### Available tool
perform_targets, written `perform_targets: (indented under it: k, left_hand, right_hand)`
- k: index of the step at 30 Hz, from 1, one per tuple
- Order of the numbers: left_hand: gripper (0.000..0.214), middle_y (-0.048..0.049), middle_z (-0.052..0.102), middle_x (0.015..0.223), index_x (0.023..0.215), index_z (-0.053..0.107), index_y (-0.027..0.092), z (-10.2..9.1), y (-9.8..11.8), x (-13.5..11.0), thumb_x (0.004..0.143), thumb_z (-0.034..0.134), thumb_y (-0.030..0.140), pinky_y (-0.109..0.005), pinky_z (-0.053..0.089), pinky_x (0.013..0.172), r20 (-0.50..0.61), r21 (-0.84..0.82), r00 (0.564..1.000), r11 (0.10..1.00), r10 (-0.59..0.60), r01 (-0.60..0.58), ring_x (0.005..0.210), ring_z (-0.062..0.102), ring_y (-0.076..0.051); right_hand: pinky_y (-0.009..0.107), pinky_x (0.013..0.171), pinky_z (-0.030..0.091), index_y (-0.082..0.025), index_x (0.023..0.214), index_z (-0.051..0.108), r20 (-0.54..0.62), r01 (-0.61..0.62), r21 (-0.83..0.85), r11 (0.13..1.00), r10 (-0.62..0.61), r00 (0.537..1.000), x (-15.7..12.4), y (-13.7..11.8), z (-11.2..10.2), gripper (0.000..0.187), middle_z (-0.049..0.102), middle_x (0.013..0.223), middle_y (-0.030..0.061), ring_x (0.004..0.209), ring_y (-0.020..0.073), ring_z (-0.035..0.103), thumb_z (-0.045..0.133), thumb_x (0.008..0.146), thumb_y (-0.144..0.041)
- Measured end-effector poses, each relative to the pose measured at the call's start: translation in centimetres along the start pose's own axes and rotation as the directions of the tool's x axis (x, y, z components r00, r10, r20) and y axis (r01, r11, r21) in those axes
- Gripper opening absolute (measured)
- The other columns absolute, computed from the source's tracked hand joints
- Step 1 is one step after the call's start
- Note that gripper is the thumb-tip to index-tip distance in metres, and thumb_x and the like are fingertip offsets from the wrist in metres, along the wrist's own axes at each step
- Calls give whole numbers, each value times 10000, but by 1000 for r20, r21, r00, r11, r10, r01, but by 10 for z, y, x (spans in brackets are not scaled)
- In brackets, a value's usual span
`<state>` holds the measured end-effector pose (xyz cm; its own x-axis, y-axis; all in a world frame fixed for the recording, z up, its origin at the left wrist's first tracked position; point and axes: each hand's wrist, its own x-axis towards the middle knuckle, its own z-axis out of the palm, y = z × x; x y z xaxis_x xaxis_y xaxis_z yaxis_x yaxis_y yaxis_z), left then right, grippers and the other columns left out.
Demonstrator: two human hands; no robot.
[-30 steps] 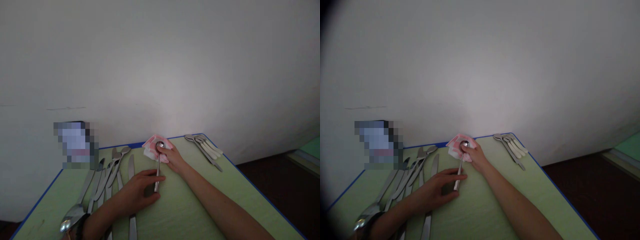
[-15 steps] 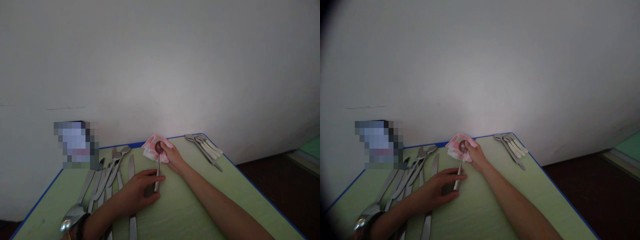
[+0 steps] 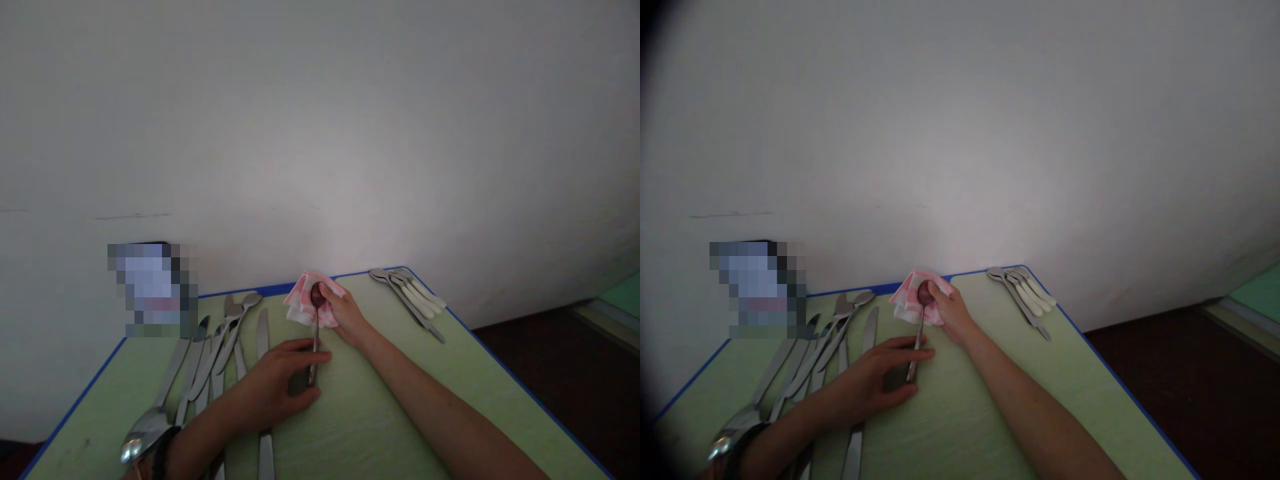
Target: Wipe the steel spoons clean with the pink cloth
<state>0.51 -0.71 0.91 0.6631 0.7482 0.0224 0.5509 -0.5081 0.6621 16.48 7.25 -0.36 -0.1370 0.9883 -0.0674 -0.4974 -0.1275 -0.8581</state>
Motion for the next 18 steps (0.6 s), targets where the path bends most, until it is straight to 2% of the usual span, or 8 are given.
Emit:
perform_targets:
  k: [7, 11, 18]
  left_hand:
    - [495, -43, 559, 1272, 1242, 533, 275, 0, 0, 1, 758, 613, 210, -384, 341, 1043, 3, 17, 1000, 1000, -3, 3, 1261, 406, -232]
    - [501, -42, 549, 1284, 1253, 522, 278, 0, 0, 1, 763, 609, 215, -376, 343, 1043, -1, 19, 1000, 1000, 1, -1, 1267, 398, -226]
    - [503, -45, 544, 1290, 1255, 521, 269, 0, 1, 1, 762, 603, 212, -373, 342, 1044, 5, 28, 1000, 1000, 1, -1, 1272, 392, -226]
  right_hand:
    - [253, 698, 434, -219, 918, 669, 51, 70, -53, 996, -67, 996, 3, 4, -4, 324, 662, 811, 4, 746, 138, 565, 697, 642, -387]
    - [256, 697, 428, -224, 935, 665, 17, 117, -134, 984, -116, 993, 6, 7, -7, 340, 658, 818, 2, 759, 142, 556, 696, 641, -391]
    - [261, 695, 425, -219, 935, 663, 1, 98, -115, 988, -98, 995, 5, 6, -4, 323, 650, 794, -3, 739, 141, 546, 680, 647, -365]
